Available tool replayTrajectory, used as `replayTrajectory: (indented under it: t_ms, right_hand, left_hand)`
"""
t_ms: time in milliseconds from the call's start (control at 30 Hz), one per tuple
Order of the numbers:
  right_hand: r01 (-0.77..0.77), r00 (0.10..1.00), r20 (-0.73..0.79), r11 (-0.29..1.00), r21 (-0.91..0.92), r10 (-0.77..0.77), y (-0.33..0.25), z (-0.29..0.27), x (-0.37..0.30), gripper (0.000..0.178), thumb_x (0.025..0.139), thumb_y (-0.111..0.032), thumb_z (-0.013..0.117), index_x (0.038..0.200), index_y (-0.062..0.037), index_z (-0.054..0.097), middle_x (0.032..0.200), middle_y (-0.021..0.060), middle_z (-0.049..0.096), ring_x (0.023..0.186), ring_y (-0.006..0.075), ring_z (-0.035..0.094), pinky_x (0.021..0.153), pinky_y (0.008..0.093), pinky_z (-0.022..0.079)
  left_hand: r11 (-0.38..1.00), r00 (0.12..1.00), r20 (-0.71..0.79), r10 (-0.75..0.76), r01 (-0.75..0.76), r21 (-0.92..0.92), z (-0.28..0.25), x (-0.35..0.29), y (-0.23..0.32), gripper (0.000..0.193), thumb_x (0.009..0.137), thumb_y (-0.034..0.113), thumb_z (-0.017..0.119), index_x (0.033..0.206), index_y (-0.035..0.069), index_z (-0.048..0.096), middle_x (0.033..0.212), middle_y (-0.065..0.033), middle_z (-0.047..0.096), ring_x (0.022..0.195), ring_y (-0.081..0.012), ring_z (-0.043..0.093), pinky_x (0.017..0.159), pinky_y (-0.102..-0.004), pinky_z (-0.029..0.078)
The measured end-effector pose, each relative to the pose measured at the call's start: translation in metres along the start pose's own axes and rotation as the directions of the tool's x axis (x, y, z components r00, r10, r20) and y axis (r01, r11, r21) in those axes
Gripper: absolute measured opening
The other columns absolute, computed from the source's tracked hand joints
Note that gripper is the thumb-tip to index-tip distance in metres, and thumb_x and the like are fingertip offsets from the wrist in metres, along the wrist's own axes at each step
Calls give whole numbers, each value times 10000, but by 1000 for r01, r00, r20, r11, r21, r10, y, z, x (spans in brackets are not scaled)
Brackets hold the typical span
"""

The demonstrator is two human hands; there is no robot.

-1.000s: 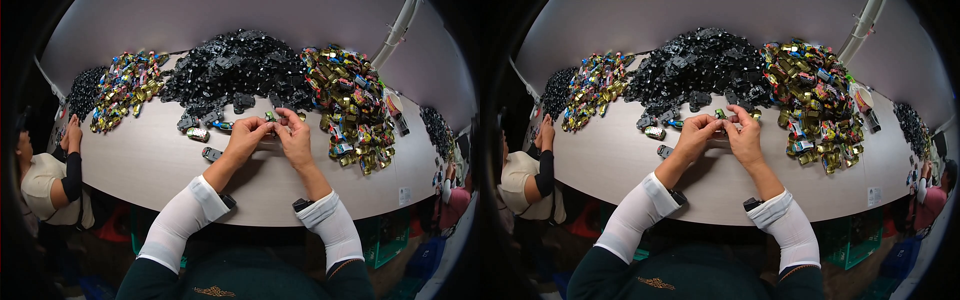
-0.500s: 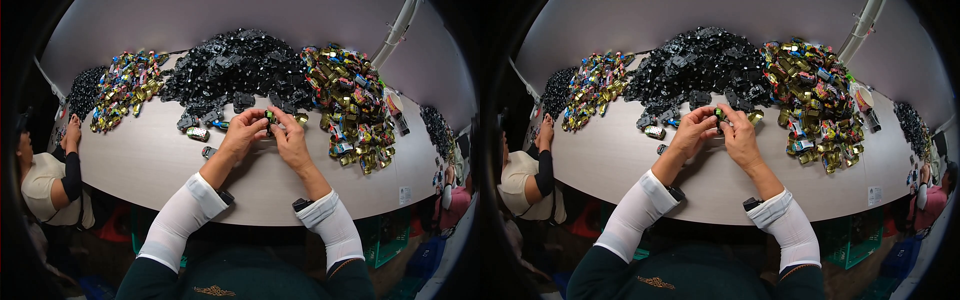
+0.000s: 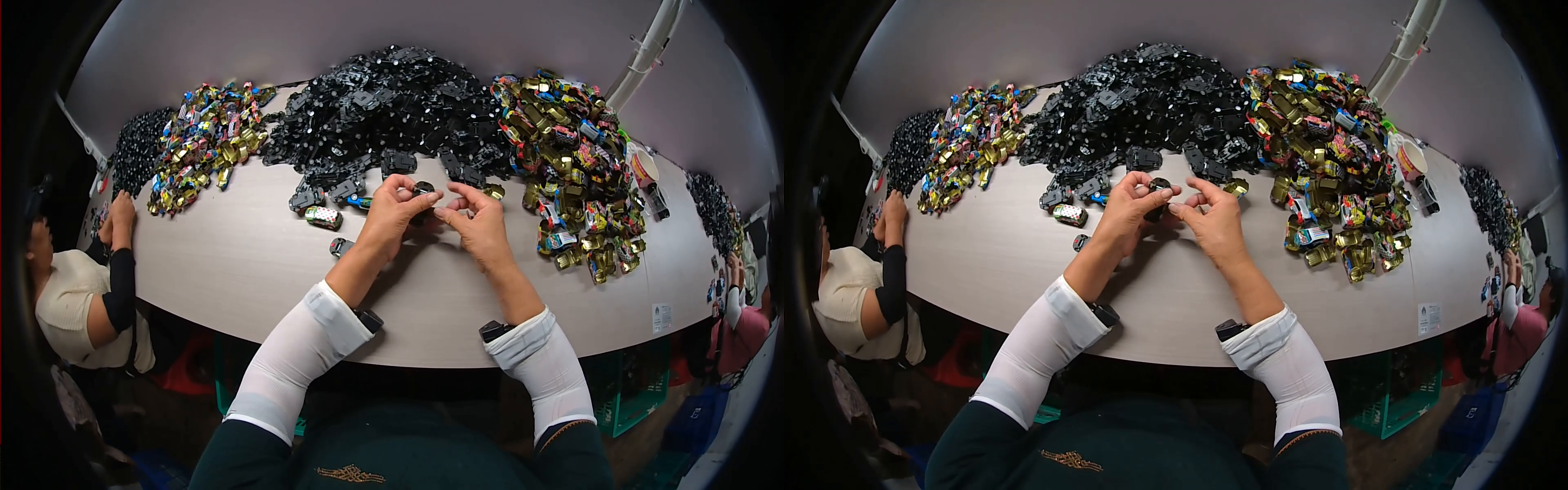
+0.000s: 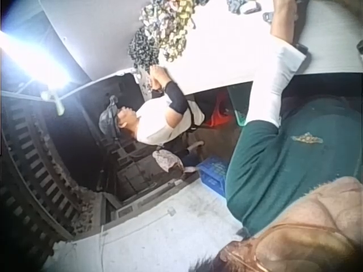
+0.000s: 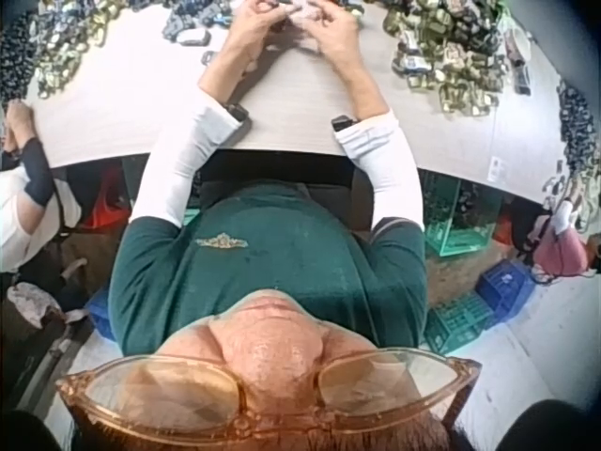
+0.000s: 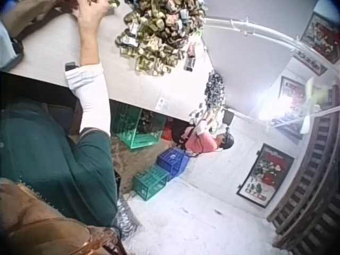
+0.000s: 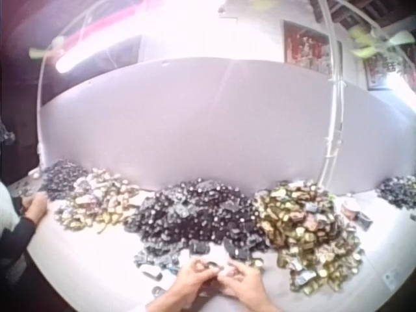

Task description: Manually assembling small toy car components including wheels and chassis into car bodies.

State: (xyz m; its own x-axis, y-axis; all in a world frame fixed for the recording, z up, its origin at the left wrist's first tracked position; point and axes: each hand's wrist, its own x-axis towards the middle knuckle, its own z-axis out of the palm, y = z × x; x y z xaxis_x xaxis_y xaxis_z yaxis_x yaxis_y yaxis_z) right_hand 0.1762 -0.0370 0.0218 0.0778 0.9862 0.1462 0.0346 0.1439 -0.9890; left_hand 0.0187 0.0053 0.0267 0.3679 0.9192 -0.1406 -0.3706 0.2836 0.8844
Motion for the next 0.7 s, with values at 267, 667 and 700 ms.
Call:
replayTrajectory:
  t_ms: [267,667,700]
  right_hand:
    - [-387,916,232,876,287,329,-10,-3,-1,169,869,-126,642,967,7,606,735,21,590,533,67,521,393,202,430]
    - [-502,865,237,750,431,442,-29,-5,-4,140,950,-145,505,997,-25,561,650,5,515,409,26,336,316,176,240]
    - [-503,864,238,749,431,443,-29,-5,-4,140,950,-145,505,997,-25,561,650,5,515,409,26,336,316,176,240]
  left_hand:
    - [1000,999,29,-25,26,-12,-7,5,-1,166,936,200,564,1025,61,582,843,-50,637,653,-92,556,546,-232,460]
    - [962,986,162,-40,-6,274,0,-7,-1,161,953,246,526,1067,131,525,759,34,558,554,-14,409,455,-160,262]
    - [962,986,161,-40,-5,274,-1,-6,-3,161,953,246,526,1067,131,525,759,34,558,554,-14,409,455,-160,262]
